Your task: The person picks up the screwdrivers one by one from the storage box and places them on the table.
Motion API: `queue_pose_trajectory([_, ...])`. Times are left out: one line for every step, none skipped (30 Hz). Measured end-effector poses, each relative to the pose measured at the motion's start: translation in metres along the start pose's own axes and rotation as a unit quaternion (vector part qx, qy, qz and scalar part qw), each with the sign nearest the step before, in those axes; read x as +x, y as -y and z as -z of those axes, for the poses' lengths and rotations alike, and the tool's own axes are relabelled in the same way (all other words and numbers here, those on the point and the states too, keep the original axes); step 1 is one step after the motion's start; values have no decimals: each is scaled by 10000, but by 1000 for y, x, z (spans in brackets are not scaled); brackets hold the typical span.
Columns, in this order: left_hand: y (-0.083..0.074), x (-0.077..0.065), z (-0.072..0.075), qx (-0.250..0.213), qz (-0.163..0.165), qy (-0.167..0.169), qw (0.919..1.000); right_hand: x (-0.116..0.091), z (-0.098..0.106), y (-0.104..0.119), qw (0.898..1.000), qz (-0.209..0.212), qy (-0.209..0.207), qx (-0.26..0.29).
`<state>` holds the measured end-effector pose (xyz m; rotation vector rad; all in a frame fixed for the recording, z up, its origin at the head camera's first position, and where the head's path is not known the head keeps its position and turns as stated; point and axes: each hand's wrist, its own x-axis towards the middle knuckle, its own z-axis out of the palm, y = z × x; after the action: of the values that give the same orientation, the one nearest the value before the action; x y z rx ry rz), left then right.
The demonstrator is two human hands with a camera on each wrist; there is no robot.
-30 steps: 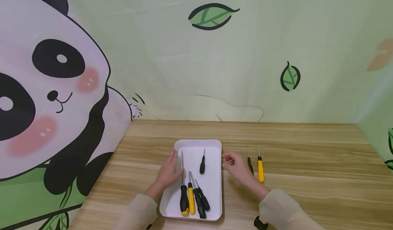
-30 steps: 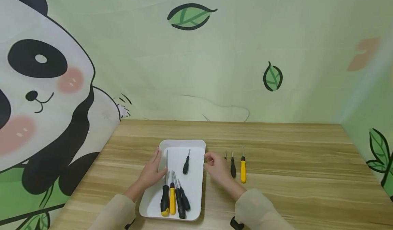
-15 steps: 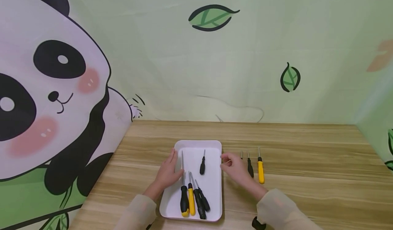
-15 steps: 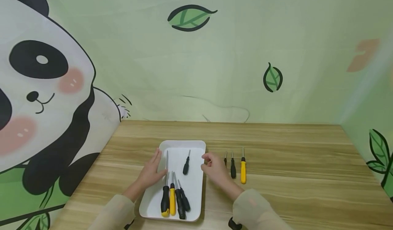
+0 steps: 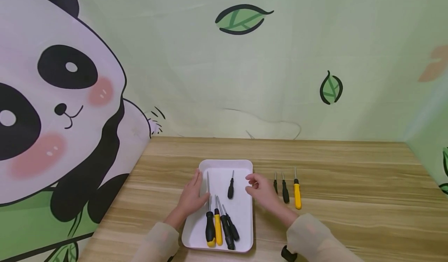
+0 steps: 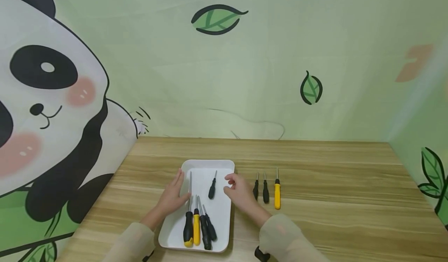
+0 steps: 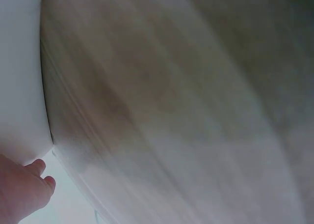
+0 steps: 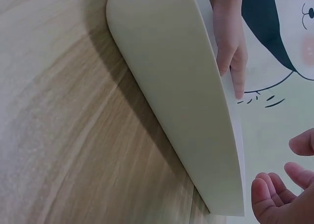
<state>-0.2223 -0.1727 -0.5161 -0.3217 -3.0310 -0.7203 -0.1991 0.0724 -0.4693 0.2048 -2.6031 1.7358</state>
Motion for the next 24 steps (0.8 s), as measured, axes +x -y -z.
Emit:
queue_pose_trajectory([0,0,0,-2,0,1,10000,0,-1,0,10000,3,-4,-25])
queue_pose_trajectory([0,0,0,-7,0,1,10000,1,-2,0,10000,-4,-7,-48])
queue_pose_trajectory([0,0,0,-10,12,4,10000,1,-3,0,10000,-6,-5,-78])
queue_pose_trajectory([0,0,0,3,-5,-1,10000,2,-4,-1,9999,6,-4,-110])
queue_pose_trajectory([0,0,0,10,-23,-17,10000,2,-5,-1,9999,13,12,-128])
queue_pose_trajectory([0,0,0,13,-21,-18,10000,3,-6,-1,9999,31,24,-161])
queue_pose_trajectory([1,0,0,26,-20,-18,10000,3,-7,-1,9998,41,51,-178])
queue_pose_trajectory([1,0,0,36,-19,-20,10000,3,-8,-2,9997,89,79,-203])
queue_pose_trajectory([1,0,-1,42,-18,-19,10000,4,-9,-2,9997,83,117,-202])
queue_pose_trajectory([1,1,-1,44,-26,-22,10000,4,-10,-2,9997,76,154,-193])
queue_pose_trajectory([1,1,-1,28,5,-9,10000,5,-11,-2,9996,46,201,-168])
queue_pose_trajectory([1,1,-1,24,38,14,10000,5,-12,-2,9996,24,229,-173])
queue_pose_trajectory([1,1,-2,21,47,14,10000,6,-13,-2,9995,-1,263,-169])
queue_pose_trajectory([1,1,-2,8,56,14,10000,6,-14,-2,9994,7,296,-195])
queue_pose_trajectory([1,1,-2,-5,62,13,10000,7,-15,-2,9993,-51,322,-190])
queue_pose_trajectory([1,1,-2,-10,81,22,10000,8,-15,-2,9992,-55,342,-191])
queue_pose_trajectory([1,1,-2,-13,89,26,10000,8,-16,-2,9991,-55,365,-198])
queue_pose_trajectory([1,1,-2,-6,89,27,10000,9,-17,-1,9991,-56,376,-195])
queue_pose_trajectory([1,1,-2,-10,82,20,10000,10,-18,-1,9990,-48,390,-190])
queue_pose_trajectory([1,1,-2,0,80,24,10000,10,-18,0,9990,-29,410,-183])
queue_pose_trajectory([1,1,-2,11,64,16,10000,11,-19,1,9990,-56,413,-146])
queue_pose_trajectory([1,1,-2,20,59,16,10000,12,-20,1,9990,-49,421,-120])
queue_pose_trajectory([1,1,-2,30,35,3,10000,13,-20,2,9990,-30,425,-117])
queue_pose_trajectory([1,1,-1,38,35,6,10000,13,-21,2,9991,-13,420,-113])
